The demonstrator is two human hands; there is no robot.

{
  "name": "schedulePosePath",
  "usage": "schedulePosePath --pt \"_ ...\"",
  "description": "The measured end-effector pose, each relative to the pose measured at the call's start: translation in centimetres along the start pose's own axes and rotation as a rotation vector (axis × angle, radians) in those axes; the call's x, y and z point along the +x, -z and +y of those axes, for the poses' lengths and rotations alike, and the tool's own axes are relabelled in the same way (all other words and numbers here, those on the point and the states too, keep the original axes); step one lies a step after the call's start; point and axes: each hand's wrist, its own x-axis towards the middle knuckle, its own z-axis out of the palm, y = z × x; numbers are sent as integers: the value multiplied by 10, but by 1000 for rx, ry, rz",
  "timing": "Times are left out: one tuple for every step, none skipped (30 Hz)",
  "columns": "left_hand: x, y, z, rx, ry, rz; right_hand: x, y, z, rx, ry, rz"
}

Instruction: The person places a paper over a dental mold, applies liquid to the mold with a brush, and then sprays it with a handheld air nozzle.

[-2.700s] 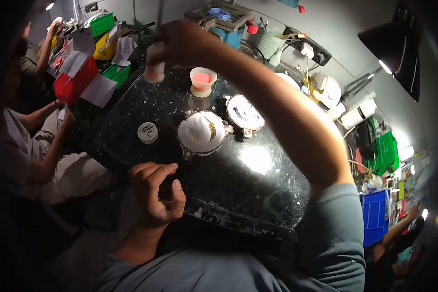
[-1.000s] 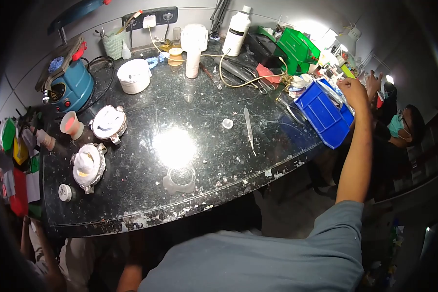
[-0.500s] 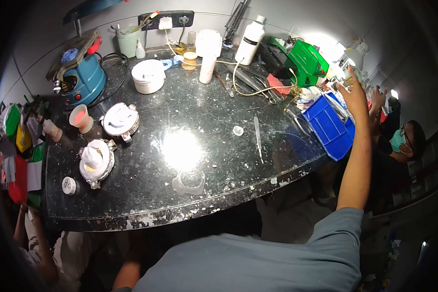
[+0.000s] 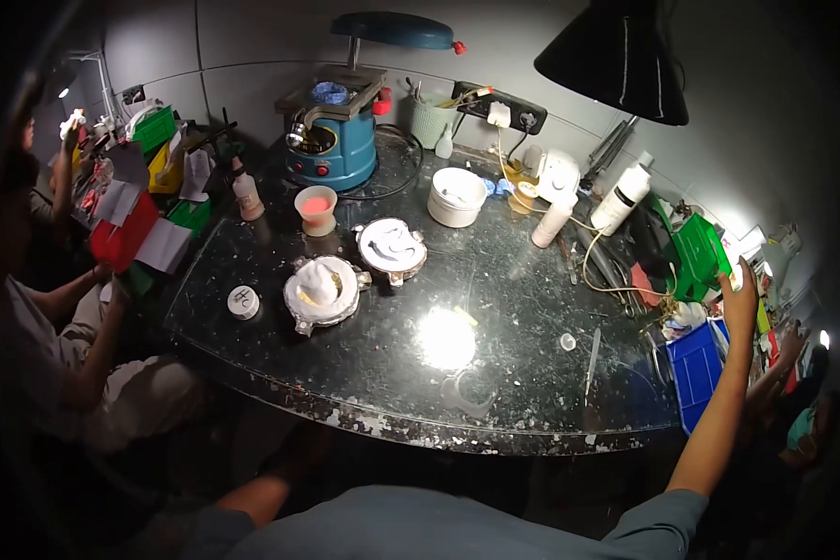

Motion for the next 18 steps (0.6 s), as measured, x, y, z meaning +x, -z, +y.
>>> schedulePosePath --pt "1 1 1 -7 0 -6 1 -8 8 31 -41 -39" --pt "2 3 0 -7 -1 -10 5 -14 17 85 -72 -89" --pt "2 1 0 -6 -6 -16 9 -21 27 138 -106 -138" --pt "3 3 0 -10 -4 -17 13 -28 38 189 -142 -185" --pt "5 5 0 -15 -5 -17 20 -47 70 277 -108 -183" --pt "8 6 0 -19 -12 -20 29 -68 102 366 -75 -184" --pt "10 8 -2 -40 -11 -17 30 -60 92 413 -158 -222" --pt "14 10 -4 -57 -12 -15 37 -62 102 330 -150 -189" --pt "17 13 -4 -78 -18 -14 45 -65 112 247 -145 -156" --pt "14 15 -6 -91 -10 -13 52 -68 123 164 -143 -123" --pt "12 19 -9 -97 7 -18 56 -62 118 204 -198 -166" --pt "8 24 -6 -102 16 -23 64 -61 122 200 -256 -240" --pt "9 28 -3 -100 20 -28 72 -59 124 191 -313 -315" --pt "3 31 0 -97 33 -37 76 -58 111 267 -507 -329" --pt "-4 32 0 -86 54 -46 79 -60 112 265 -479 -334" --pt "-11 35 1 -79 71 -63 84 -64 113 265 -446 -342" --pt "-16 39 3 -77 85 -75 88 -74 116 240 -473 -328" --pt "-22 41 4 -71 100 -89 95 -88 125 236 -471 -326"
